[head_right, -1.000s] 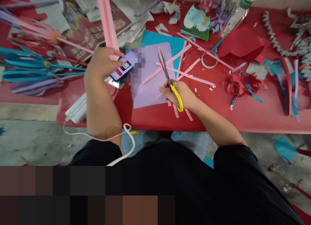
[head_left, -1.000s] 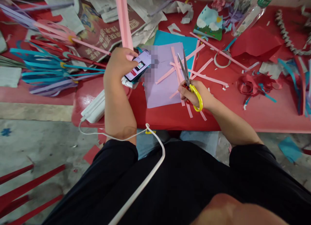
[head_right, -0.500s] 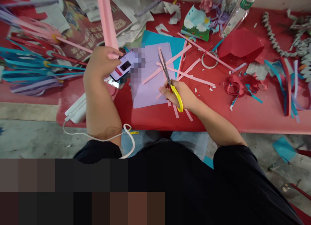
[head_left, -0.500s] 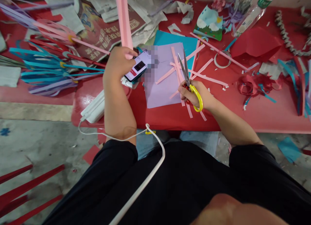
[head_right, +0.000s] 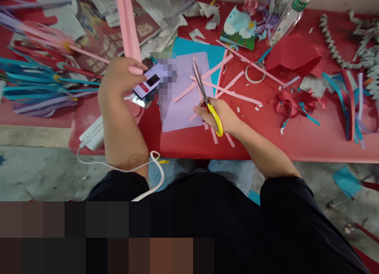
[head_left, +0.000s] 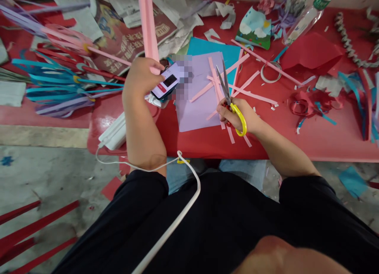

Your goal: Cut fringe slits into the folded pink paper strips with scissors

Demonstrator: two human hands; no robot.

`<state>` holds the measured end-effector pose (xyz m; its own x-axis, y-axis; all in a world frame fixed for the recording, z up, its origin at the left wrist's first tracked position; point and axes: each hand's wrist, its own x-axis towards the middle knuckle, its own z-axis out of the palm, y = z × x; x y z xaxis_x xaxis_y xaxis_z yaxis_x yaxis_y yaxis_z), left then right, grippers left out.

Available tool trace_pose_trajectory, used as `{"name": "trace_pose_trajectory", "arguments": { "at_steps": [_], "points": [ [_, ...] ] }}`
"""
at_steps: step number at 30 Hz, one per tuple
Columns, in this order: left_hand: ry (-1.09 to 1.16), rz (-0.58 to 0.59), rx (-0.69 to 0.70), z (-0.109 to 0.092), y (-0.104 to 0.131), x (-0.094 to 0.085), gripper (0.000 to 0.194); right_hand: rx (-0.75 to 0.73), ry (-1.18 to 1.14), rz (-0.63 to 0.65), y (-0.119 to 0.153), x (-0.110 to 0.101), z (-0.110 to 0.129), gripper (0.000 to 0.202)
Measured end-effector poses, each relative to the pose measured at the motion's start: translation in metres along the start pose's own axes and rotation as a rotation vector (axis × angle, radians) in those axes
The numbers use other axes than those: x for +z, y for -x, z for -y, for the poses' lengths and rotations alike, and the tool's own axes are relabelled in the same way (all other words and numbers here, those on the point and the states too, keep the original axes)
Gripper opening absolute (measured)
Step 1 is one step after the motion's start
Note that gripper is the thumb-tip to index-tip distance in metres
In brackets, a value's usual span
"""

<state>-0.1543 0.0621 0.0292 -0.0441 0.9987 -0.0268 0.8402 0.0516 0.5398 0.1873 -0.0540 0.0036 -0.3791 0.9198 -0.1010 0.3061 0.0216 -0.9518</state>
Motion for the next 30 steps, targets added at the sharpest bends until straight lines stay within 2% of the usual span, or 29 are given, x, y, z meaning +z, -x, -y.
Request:
{"name": "trace_pose_trajectory", "arguments": {
  "at_steps": [10, 13, 15, 17, 19, 22, 25, 26, 30],
  "points": [
    [-0.032, -0.008, -0.043, -0.002, 0.001, -0.002, 0.027, 0.011, -0.016, 0.002, 0.001, 0.0, 0.004, 0.049],
    [-0.022, -0.017, -0.011, 0.003, -0.002, 0.002, 0.026, 0.012, -0.019, -0.003, 0.001, 0.0, 0.002, 0.05],
    [0.026, -0.067, 0.042, 0.005, -0.006, 0.006, 0.024, 0.013, -0.031, -0.002, 0.001, 0.001, 0.0, 0.049],
    [0.15, -0.142, 0.083, 0.002, -0.009, 0.011, 0.025, 0.014, -0.047, -0.002, 0.0, 0.001, -0.003, 0.049],
    [0.376, -0.151, 0.091, -0.006, -0.012, 0.018, 0.028, 0.014, -0.056, -0.002, 0.0, 0.002, -0.005, 0.048],
    [0.797, 0.024, 0.102, -0.02, -0.016, 0.035, 0.035, 0.0, -0.056, -0.004, 0.0, 0.002, -0.007, 0.047],
    [1.026, 0.17, 0.006, -0.022, -0.024, 0.055, 0.039, -0.02, -0.037, -0.004, -0.001, 0.002, -0.007, 0.049],
    [1.116, 0.12, -0.029, -0.02, -0.027, 0.061, 0.038, -0.029, -0.029, -0.005, -0.001, 0.002, -0.007, 0.05],
    [1.287, 0.191, -0.085, -0.005, -0.039, 0.073, 0.029, -0.052, -0.016, -0.007, -0.002, 0.001, -0.009, 0.053]
  ]
}}
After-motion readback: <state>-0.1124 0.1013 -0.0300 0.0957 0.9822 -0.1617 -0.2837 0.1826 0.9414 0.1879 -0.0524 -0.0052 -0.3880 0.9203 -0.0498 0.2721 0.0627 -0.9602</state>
